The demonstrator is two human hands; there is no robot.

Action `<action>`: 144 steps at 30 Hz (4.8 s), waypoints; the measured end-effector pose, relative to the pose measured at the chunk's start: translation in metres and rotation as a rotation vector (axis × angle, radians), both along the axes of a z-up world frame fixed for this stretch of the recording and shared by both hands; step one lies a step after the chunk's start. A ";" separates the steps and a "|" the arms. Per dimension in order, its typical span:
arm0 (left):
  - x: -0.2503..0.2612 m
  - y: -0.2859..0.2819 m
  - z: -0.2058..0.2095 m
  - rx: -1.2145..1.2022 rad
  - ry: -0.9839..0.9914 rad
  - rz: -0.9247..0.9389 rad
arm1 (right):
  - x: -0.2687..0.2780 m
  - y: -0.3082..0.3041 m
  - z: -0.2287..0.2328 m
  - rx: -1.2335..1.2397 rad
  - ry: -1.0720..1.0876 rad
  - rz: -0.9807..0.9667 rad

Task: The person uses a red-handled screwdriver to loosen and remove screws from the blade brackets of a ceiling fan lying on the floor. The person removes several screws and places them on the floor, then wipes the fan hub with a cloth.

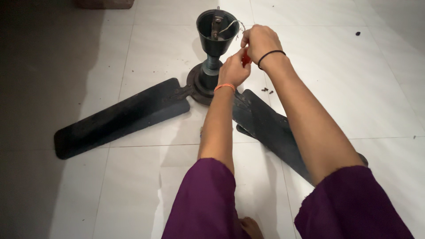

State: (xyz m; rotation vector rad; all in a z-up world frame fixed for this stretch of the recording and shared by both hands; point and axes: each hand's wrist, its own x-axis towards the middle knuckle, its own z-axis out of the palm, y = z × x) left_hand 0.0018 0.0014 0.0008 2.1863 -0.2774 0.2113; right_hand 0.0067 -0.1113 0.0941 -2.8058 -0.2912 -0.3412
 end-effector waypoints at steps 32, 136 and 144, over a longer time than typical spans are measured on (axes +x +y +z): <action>0.002 0.001 0.002 0.050 0.100 0.050 | 0.003 0.001 -0.006 0.052 0.174 0.033; 0.036 0.030 -0.022 -0.100 0.011 -0.083 | 0.074 -0.094 -0.273 0.199 0.344 -0.464; 0.036 0.034 -0.020 -0.019 0.056 -0.097 | 0.070 -0.149 -0.278 -0.011 0.460 -0.622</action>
